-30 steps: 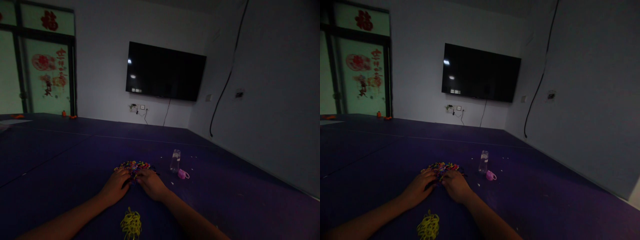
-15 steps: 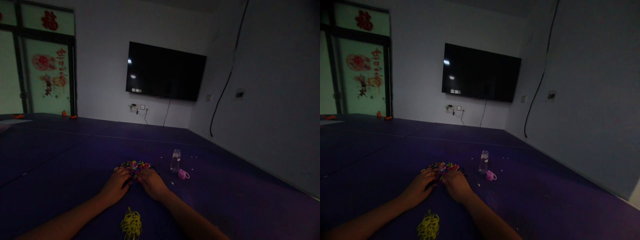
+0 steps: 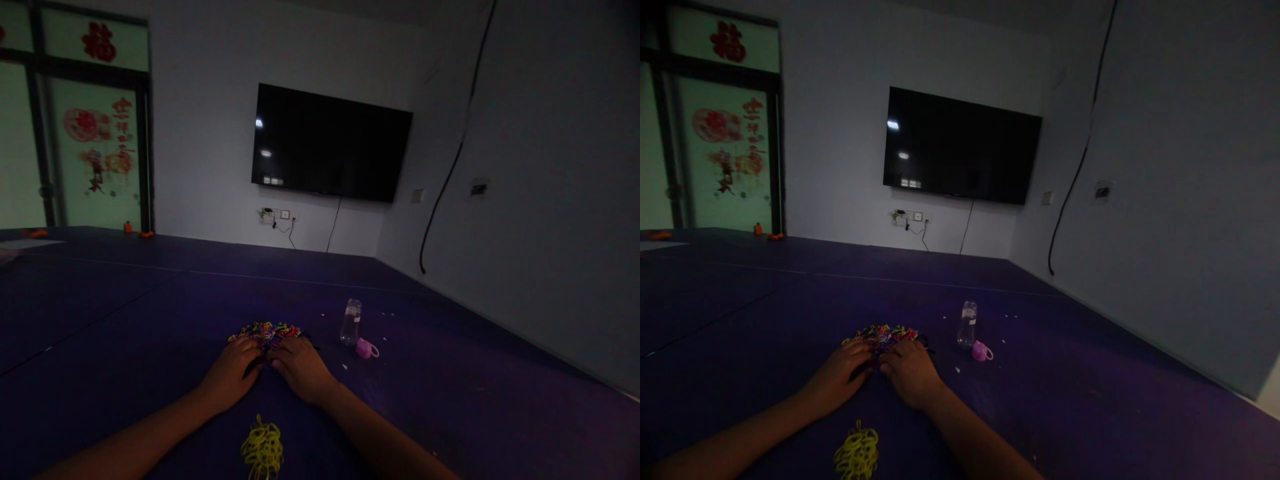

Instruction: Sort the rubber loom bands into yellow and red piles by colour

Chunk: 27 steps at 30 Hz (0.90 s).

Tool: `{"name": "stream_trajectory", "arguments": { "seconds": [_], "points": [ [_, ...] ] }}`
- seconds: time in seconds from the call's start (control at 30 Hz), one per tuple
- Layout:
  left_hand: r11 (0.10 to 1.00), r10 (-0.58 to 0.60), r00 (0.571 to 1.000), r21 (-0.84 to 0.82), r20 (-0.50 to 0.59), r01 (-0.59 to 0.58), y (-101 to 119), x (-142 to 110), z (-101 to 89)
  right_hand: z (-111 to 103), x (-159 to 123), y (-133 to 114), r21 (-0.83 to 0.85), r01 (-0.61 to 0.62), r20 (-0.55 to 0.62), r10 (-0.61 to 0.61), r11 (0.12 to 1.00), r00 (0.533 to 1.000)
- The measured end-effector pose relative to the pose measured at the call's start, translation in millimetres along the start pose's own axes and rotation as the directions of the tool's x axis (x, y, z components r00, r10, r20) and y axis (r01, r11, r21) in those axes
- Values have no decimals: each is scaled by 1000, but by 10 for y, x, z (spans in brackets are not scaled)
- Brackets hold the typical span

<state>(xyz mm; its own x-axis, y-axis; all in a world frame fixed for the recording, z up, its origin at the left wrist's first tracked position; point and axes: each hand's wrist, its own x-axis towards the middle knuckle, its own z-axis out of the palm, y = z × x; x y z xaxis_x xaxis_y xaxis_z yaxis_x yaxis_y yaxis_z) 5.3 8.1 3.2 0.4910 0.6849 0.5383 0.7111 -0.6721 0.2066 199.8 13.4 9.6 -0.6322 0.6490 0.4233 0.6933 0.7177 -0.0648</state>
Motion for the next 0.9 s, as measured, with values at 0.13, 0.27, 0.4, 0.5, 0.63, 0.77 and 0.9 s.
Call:
{"name": "stream_trajectory", "arguments": {
  "seconds": [0.13,0.27,0.4,0.5,0.63,0.77,0.9],
  "points": [
    [1000,1,1000,3,-4,-1,-10,-2,7,-14,4,-8,-8,-2,23,2,1000,1000],
    [1000,3,1000,12,0,-3,-18,-5,17,-11,22,-15,13,-5,49,4,1000,999],
    [1000,2,1000,9,-6,-2,-29,-7,33,6,25,-12,41,-13,35,12,999,999],
    [1000,2,1000,-1,-4,-2,-30,-7,31,29,16,3,73,-15,10,15,997,1000],
    [1000,-1,1000,2,1,1,-23,-6,19,64,10,36,95,-2,-6,3,995,1000],
    [1000,9,1000,-4,-21,-9,-28,-10,25,75,5,51,105,6,-25,-3,995,1000],
    [1000,22,999,-6,-32,-22,-39,-9,29,61,-1,40,81,13,-34,-10,997,999]
  ]
}}
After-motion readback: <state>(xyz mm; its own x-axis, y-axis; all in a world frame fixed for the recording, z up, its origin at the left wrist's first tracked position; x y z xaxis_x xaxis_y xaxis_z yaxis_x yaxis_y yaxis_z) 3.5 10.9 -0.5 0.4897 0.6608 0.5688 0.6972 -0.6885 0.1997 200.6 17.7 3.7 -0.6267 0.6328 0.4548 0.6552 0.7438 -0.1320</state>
